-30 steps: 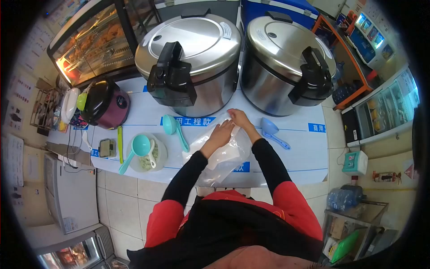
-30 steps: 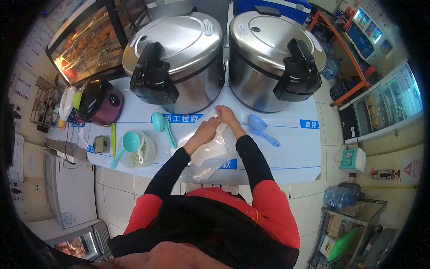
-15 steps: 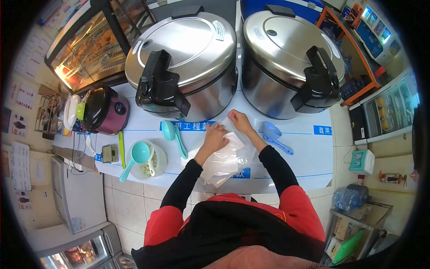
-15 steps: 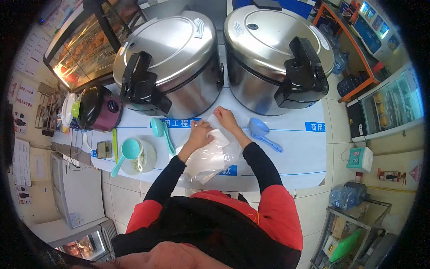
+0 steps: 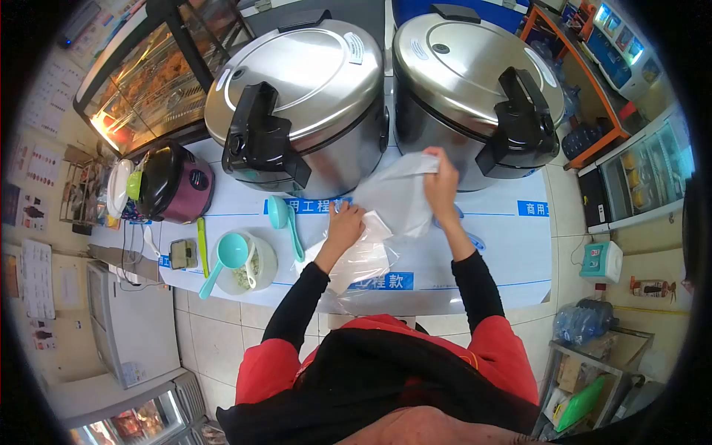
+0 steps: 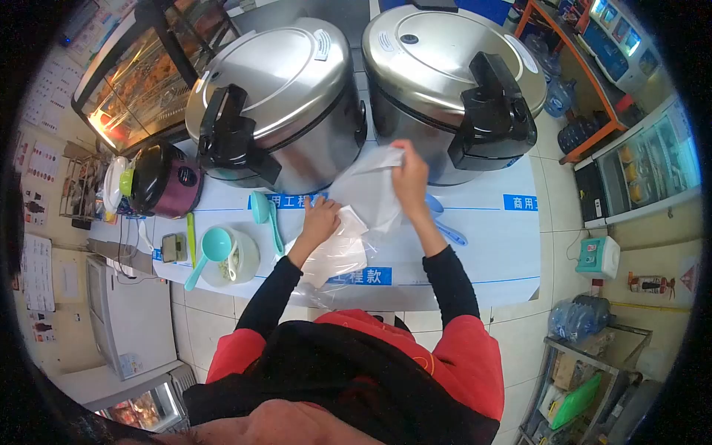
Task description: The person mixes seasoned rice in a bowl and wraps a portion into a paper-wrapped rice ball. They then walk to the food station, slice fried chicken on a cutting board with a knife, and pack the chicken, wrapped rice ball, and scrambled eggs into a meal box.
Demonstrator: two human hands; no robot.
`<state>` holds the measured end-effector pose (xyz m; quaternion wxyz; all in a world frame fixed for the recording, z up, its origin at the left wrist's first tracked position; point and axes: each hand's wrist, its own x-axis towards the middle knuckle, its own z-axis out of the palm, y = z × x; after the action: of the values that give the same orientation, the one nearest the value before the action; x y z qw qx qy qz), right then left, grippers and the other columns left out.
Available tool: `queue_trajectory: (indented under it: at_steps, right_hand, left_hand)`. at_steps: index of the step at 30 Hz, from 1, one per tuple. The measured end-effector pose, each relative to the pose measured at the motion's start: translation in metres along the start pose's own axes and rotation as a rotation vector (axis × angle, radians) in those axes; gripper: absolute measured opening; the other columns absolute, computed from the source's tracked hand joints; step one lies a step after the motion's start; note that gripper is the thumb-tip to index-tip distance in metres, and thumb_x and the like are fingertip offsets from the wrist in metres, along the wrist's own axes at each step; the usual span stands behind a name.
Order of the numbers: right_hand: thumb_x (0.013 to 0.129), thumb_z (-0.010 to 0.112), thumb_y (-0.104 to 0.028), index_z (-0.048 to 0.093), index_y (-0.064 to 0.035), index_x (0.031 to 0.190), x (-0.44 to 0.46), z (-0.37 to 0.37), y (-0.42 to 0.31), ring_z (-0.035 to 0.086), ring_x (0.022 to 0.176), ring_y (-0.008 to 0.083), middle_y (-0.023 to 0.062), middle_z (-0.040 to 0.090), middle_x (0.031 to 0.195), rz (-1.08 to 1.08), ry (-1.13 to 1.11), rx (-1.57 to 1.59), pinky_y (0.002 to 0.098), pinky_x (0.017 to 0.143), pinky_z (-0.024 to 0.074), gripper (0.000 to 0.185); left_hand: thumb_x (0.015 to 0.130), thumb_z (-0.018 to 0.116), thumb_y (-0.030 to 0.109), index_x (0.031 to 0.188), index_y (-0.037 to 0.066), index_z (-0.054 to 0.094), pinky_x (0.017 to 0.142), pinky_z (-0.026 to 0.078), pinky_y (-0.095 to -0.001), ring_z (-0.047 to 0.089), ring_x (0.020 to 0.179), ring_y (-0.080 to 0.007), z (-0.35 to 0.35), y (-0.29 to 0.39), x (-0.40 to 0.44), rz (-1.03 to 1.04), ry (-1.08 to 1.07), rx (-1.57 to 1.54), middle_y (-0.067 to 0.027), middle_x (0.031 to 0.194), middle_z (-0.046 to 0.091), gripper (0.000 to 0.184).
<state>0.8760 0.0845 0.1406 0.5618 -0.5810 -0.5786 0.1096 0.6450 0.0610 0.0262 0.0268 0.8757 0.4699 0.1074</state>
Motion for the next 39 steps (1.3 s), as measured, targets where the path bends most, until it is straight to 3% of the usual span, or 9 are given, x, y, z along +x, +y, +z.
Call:
queue_trajectory:
  at_steps: [4, 6, 7, 9, 10, 22, 30, 37, 39]
  right_hand:
    - [0.064, 0.060, 0.000, 0.057, -0.0054, 0.090, 0.014, -0.041, -0.068, 0.062, 0.074, 0.0279, 0.0117, 0.062, 0.083, -0.275, -0.029, 0.003, 0.0318, 0.061, 0.0473, 0.026]
    - [0.061, 0.063, -0.003, 0.058, -0.0072, 0.088, -0.012, -0.045, -0.090, 0.062, 0.071, 0.0229, 0.0080, 0.062, 0.083, -0.470, -0.215, -0.021, 0.0301, 0.059, 0.0478, 0.028]
    - [0.060, 0.063, -0.004, 0.059, -0.0086, 0.088, -0.028, -0.043, -0.100, 0.062, 0.068, 0.0204, 0.0059, 0.062, 0.083, -0.568, -0.343, -0.019, 0.0296, 0.057, 0.0478, 0.028]
    - [0.061, 0.063, -0.008, 0.060, -0.0121, 0.087, -0.067, -0.022, -0.098, 0.060, 0.064, 0.0171, 0.0015, 0.060, 0.079, -0.740, -0.543, 0.018, 0.0297, 0.052, 0.0462, 0.026]
    - [0.062, 0.061, -0.010, 0.059, -0.0133, 0.087, -0.086, -0.011, -0.096, 0.060, 0.063, 0.0167, 0.0003, 0.059, 0.078, -0.758, -0.625, 0.028, 0.0295, 0.051, 0.0458, 0.025]
    - [0.068, 0.064, -0.019, 0.058, -0.0164, 0.094, -0.187, 0.049, -0.073, 0.059, 0.074, 0.0191, -0.0001, 0.059, 0.092, -0.266, -1.262, 0.191, 0.0330, 0.063, 0.0488, 0.026]
    - [0.081, 0.055, -0.039, 0.041, -0.0190, 0.129, -0.225, 0.090, -0.001, 0.024, 0.130, 0.0303, 0.0094, 0.036, 0.134, -0.289, -0.754, -0.372, 0.0533, 0.103, 0.0143, 0.054]
    - [0.079, 0.059, -0.027, 0.050, -0.0155, 0.118, -0.200, 0.102, -0.052, 0.039, 0.119, 0.0295, 0.0116, 0.048, 0.122, -0.078, -0.699, -0.280, 0.0468, 0.096, 0.0282, 0.041]
    - [0.076, 0.061, -0.017, 0.056, -0.0132, 0.102, -0.189, 0.114, -0.106, 0.053, 0.099, 0.0265, 0.0086, 0.058, 0.102, -0.157, -0.662, -0.086, 0.0399, 0.082, 0.0376, 0.027]
  left_hand:
    - [0.078, 0.058, 0.027, 0.100, 0.009, 0.058, 0.094, 0.026, -0.0546, 0.049, 0.103, -0.0231, 0.000, 0.002, -0.005, -0.079, 0.223, 0.106, -0.0084, 0.099, 0.058, 0.029]
    - [0.082, 0.057, 0.038, 0.113, 0.007, 0.053, 0.092, 0.038, -0.0456, 0.052, 0.104, -0.0270, -0.011, 0.000, -0.019, -0.340, 0.013, -1.009, -0.0116, 0.111, 0.055, 0.045]
    - [0.082, 0.057, 0.038, 0.113, 0.007, 0.053, 0.092, 0.038, -0.0456, 0.052, 0.104, -0.0270, -0.028, -0.002, -0.028, -0.346, 0.009, -1.012, -0.0116, 0.111, 0.055, 0.045]
    - [0.085, 0.053, 0.042, 0.120, 0.005, 0.046, 0.088, 0.044, -0.0385, 0.056, 0.099, -0.0277, -0.076, -0.003, -0.047, -0.455, -0.383, -2.541, -0.0143, 0.116, 0.053, 0.051]
    - [0.085, 0.053, 0.042, 0.120, 0.005, 0.046, 0.088, 0.044, -0.0385, 0.056, 0.099, -0.0277, -0.091, -0.003, -0.053, -0.462, -0.376, -2.545, -0.0143, 0.116, 0.053, 0.051]
    - [0.077, 0.063, 0.006, 0.100, -0.003, 0.056, 0.062, 0.049, -0.0258, 0.061, 0.075, -0.0127, -0.011, -0.050, -0.153, -0.942, -0.040, -1.681, -0.0066, 0.087, 0.063, 0.026]
    - [0.072, 0.067, 0.009, 0.094, 0.000, 0.056, 0.057, 0.045, -0.0280, 0.061, 0.064, -0.0177, -0.002, -0.048, -0.156, -0.849, 0.260, -0.689, -0.0082, 0.070, 0.061, 0.027]
    - [0.073, 0.066, 0.012, 0.104, 0.006, 0.050, 0.053, 0.040, -0.0352, 0.051, 0.053, -0.0224, -0.099, -0.053, -0.224, -0.765, 0.536, -0.359, -0.0050, 0.071, 0.056, 0.035]
    - [0.075, 0.064, 0.022, 0.100, 0.005, 0.052, 0.063, 0.040, -0.0421, 0.056, 0.062, -0.0276, -0.131, -0.093, -0.249, -0.635, 0.682, 0.298, -0.0068, 0.070, 0.055, 0.033]
